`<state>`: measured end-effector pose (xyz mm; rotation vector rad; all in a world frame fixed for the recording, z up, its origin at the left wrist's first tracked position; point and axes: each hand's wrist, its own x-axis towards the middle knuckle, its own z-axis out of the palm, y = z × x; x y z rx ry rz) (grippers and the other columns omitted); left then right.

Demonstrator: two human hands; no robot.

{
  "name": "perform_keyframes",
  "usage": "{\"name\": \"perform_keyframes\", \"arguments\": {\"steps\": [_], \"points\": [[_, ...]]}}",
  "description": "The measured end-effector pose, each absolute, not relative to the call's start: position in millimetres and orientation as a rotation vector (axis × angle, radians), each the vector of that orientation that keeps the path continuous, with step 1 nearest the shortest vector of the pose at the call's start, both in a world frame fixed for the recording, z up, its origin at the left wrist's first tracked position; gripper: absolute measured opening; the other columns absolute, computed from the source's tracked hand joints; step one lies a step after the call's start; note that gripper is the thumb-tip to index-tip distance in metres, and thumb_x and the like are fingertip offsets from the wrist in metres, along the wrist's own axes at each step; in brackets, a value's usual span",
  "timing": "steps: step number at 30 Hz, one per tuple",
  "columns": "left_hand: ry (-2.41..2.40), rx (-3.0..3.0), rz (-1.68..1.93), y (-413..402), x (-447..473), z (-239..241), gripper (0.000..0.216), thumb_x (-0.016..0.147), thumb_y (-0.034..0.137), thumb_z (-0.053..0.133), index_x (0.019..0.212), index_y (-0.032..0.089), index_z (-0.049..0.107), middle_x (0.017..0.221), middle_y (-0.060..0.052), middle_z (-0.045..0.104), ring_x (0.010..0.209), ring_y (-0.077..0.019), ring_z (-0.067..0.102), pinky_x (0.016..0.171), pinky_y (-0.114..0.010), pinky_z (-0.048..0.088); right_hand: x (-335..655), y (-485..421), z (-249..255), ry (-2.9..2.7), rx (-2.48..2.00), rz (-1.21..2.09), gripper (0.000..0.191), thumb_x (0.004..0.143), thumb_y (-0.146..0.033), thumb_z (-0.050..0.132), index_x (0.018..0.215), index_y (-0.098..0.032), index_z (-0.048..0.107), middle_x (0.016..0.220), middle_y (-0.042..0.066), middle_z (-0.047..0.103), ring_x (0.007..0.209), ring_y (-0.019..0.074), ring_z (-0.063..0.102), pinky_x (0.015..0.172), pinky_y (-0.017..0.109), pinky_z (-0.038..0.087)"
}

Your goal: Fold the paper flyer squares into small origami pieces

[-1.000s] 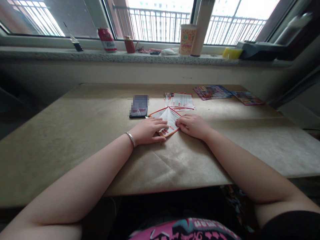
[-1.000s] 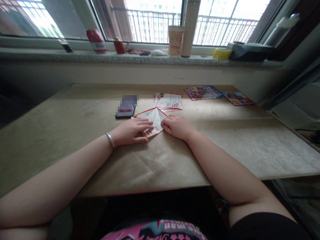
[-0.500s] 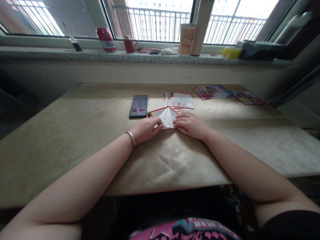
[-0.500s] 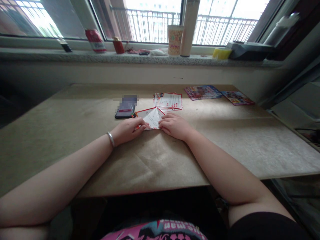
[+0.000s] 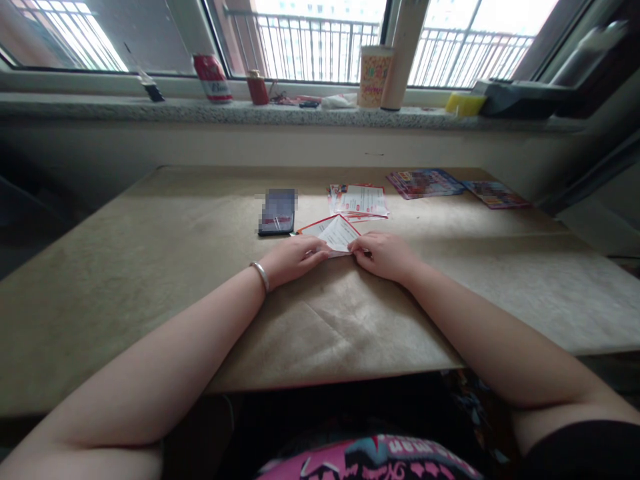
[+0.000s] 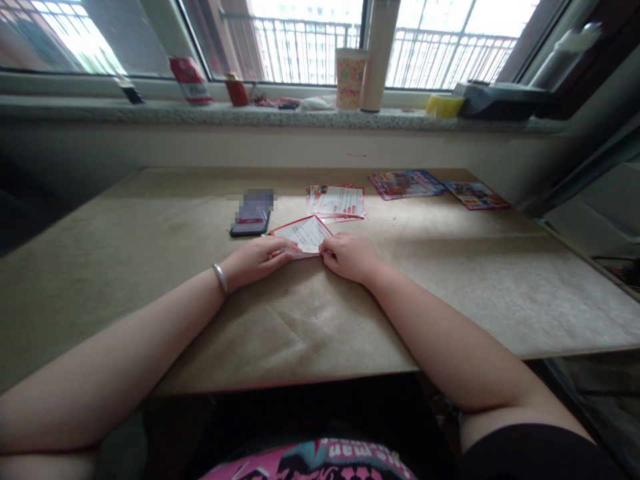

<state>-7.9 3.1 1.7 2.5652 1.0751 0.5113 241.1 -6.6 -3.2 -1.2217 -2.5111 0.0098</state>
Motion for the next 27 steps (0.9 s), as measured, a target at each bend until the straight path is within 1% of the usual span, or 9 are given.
{"name": "perform_keyframes", "arguments": {"steps": [2, 4, 6, 8, 10, 14, 20, 24, 27], "points": [[1.184, 2.524, 0.524, 4, -8, -1, 0.041, 0.095, 0.044, 0.039, 0.098, 0.019, 0.07, 0.102, -0.006, 0.073, 0.097, -0.0213, 0.067, 0.087, -0.032, 0.051, 241, -6, -4, -2.506, -1.209, 0.017, 0.018, 0.086, -0.022, 0.051, 0.092, -0.021, 0.068, 0.096, 0.006, 0.074, 0.092, 0.021, 0.067, 0.078, 0.03, 0.047], [1.226, 2.503, 0.548, 5, -7, -3, 0.042, 0.095, 0.045, 0.038, 0.091, 0.019, 0.072, 0.101, -0.005, 0.074, 0.097, -0.0212, 0.067, 0.087, -0.031, 0.051, 240, -7, -4, -2.483, -1.201, 0.023, 0.019, 0.087, -0.023, 0.051, 0.096, -0.021, 0.067, 0.096, 0.005, 0.074, 0.09, 0.0207, 0.067, 0.075, 0.03, 0.046], [1.221, 2.516, 0.588, 7, -5, -4, 0.037, 0.093, 0.042, 0.042, 0.091, 0.019, 0.072, 0.104, -0.005, 0.073, 0.103, -0.0216, 0.065, 0.093, -0.033, 0.049, 240, -8, -5, -2.435, -1.209, 0.038, 0.021, 0.087, -0.024, 0.051, 0.103, -0.021, 0.065, 0.096, 0.004, 0.074, 0.085, 0.0197, 0.067, 0.072, 0.029, 0.045], [1.232, 2.536, 0.613, 9, -3, -4, 0.031, 0.09, 0.038, 0.047, 0.094, 0.018, 0.071, 0.11, -0.007, 0.071, 0.109, -0.0227, 0.062, 0.099, -0.037, 0.047, 240, -8, -5, -2.395, -1.229, 0.053, 0.023, 0.086, -0.025, 0.053, 0.107, -0.022, 0.063, 0.095, 0.003, 0.074, 0.08, 0.0184, 0.066, 0.068, 0.028, 0.044], [1.277, 2.551, 0.613, 11, -1, -5, 0.027, 0.088, 0.036, 0.051, 0.096, 0.017, 0.069, 0.115, -0.008, 0.07, 0.111, -0.024, 0.06, 0.101, -0.041, 0.046, 240, -9, -5, -2.404, -1.225, 0.045, 0.021, 0.086, -0.025, 0.054, 0.105, -0.023, 0.064, 0.093, 0.002, 0.074, 0.078, 0.0179, 0.066, 0.068, 0.028, 0.043], [1.364, 2.598, 0.572, 10, 1, -5, 0.023, 0.088, 0.036, 0.053, 0.09, 0.018, 0.067, 0.116, -0.008, 0.069, 0.112, -0.0255, 0.059, 0.102, -0.045, 0.044, 240, -10, -3, -2.5, -1.148, -0.013, 0.018, 0.089, -0.028, 0.054, 0.099, -0.023, 0.068, 0.095, 0.004, 0.073, 0.085, 0.0186, 0.065, 0.07, 0.029, 0.042], [1.417, 2.606, 0.591, 12, 0, -9, 0.018, 0.085, 0.035, 0.058, 0.078, 0.019, 0.062, 0.118, -0.008, 0.066, 0.11, -0.0246, 0.058, 0.099, -0.044, 0.045, 239, -10, -1, -2.538, -1.128, -0.066, 0.018, 0.09, -0.028, 0.055, 0.097, -0.024, 0.071, 0.093, 0.003, 0.073, 0.084, 0.0184, 0.063, 0.069, 0.029, 0.041], [1.428, 2.602, 0.626, 14, -1, -11, 0.017, 0.085, 0.033, 0.057, 0.079, 0.018, 0.061, 0.114, -0.01, 0.065, 0.106, -0.0246, 0.059, 0.097, -0.042, 0.046, 239, -9, -3, -2.54, -1.121, -0.061, 0.018, 0.089, -0.027, 0.056, 0.099, -0.025, 0.071, 0.096, 0.003, 0.073, 0.088, 0.0193, 0.062, 0.071, 0.03, 0.042], [1.466, 2.554, 0.672, 13, -2, -10, 0.019, 0.087, 0.033, 0.053, 0.091, 0.017, 0.062, 0.107, -0.01, 0.064, 0.1, -0.0235, 0.06, 0.093, -0.041, 0.048, 239, -8, -4, -2.544, -1.106, -0.048, 0.021, 0.091, -0.027, 0.054, 0.1, -0.025, 0.073, 0.101, 0.003, 0.073, 0.092, 0.0195, 0.062, 0.075, 0.031, 0.044]]}}
